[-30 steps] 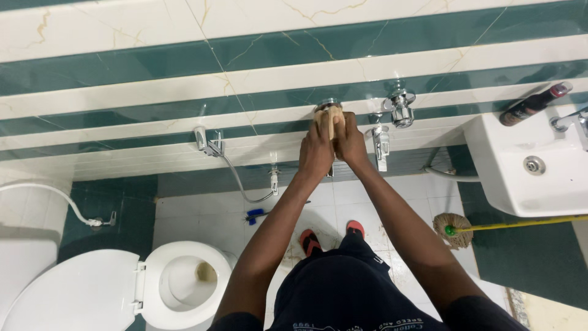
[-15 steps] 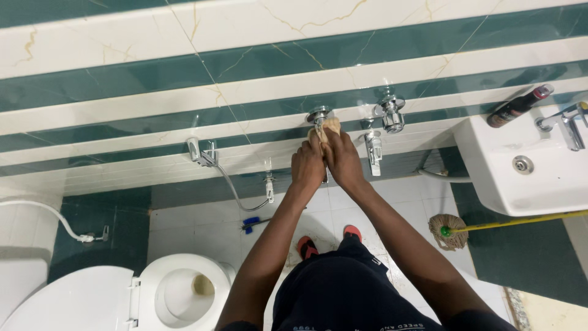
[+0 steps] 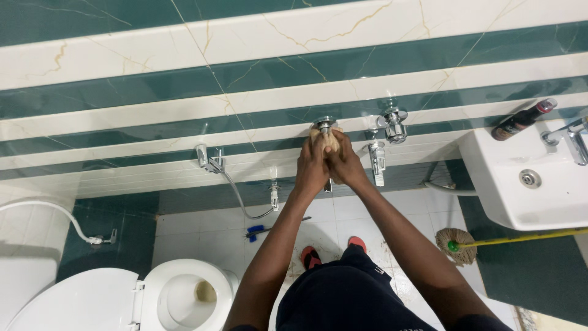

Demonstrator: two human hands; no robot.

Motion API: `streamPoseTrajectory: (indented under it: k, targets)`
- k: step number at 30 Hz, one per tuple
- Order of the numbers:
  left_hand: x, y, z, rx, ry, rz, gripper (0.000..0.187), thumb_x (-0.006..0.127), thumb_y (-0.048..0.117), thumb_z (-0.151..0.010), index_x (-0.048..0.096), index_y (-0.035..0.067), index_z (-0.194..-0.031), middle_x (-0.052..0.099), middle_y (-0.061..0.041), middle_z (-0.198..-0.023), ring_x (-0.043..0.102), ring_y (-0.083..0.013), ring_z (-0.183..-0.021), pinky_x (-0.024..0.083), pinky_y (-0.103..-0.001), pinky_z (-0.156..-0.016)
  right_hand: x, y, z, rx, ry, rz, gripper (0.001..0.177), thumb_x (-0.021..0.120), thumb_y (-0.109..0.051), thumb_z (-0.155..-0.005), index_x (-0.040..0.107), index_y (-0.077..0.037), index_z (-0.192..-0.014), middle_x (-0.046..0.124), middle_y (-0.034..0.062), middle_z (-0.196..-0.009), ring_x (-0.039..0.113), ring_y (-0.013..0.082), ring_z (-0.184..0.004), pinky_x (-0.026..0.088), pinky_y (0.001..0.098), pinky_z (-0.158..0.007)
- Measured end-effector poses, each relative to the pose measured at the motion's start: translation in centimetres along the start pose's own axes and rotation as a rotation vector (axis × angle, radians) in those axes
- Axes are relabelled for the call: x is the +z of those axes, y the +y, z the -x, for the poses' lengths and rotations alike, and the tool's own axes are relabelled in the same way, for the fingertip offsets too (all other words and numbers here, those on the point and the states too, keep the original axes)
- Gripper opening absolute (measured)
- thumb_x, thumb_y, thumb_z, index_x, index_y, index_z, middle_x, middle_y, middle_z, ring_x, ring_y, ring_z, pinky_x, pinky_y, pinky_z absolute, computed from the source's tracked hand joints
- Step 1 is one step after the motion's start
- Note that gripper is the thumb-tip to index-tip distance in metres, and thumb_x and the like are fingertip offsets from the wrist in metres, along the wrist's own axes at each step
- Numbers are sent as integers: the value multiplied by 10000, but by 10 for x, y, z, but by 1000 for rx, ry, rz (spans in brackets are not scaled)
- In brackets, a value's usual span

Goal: The person wipes a bathroom sink faucet and multiple wall-mounted faucets using a cloth by hand.

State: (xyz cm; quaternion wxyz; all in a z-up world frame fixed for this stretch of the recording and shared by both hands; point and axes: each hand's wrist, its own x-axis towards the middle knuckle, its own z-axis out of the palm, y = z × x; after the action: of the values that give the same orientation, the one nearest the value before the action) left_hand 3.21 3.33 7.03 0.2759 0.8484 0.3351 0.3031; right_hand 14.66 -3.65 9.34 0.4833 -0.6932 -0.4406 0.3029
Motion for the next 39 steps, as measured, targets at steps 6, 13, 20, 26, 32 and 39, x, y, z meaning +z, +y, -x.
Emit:
streamPoseTrajectory:
  k: [6,13,20,26,32,39]
  targets:
    - [-1,6,-16,-5,-21,-49,668,693,34,-823,398,-28,-1419,430,-367,-1399,591,-500,-1197,534,-551,-975,-7,2,-4,-27,39,119,435,537,-335,-1110,435,-170,-1499,709,221,-1249,694,362,-1143,549,423,-953]
    - [-16,15,-18,-53,-180,-117,710,688,84,-849,365,8,-1477,461,-362,-1359,648,-488,-1073,553,-537,-894,-10,6,5,-149,-11,143,601,594,-294,-999,363,-163,-1539,643,298,-1298,619,463,-1213,492,493,-988]
    - [12,-10,4,-40,-60,-37,635,671,46,-847,390,22,-1416,503,-320,-1368,648,-477,-1098,566,-509,-881,-12,-2,14,-95,22,251,591,574,-432,-1041,396,-236,-1569,685,298,-1265,704,439,-1124,562,470,-925]
    - [73,-35,13,-381,-357,406,632,589,187,-1022,238,43,-1527,633,-267,-1309,651,-380,-1123,536,-477,-877,-11,-49,-2,-112,-92,624,676,678,-490,-915,452,-251,-1506,623,244,-1114,718,416,-913,582,488,-763]
    - [43,-4,27,-570,-20,741,549,602,180,-977,332,53,-1438,632,-181,-1247,696,-249,-1038,583,-390,-830,-10,-11,-29,-87,-81,254,542,706,-465,-948,549,-232,-1410,678,140,-1140,710,291,-999,580,406,-844]
    - [7,11,40,-89,223,255,448,675,18,-889,536,45,-1314,632,-196,-1215,698,-350,-1035,587,-431,-847,6,57,-21,58,-177,-667,530,492,-404,-1077,371,-247,-1568,586,111,-1253,582,215,-1154,508,349,-1013]
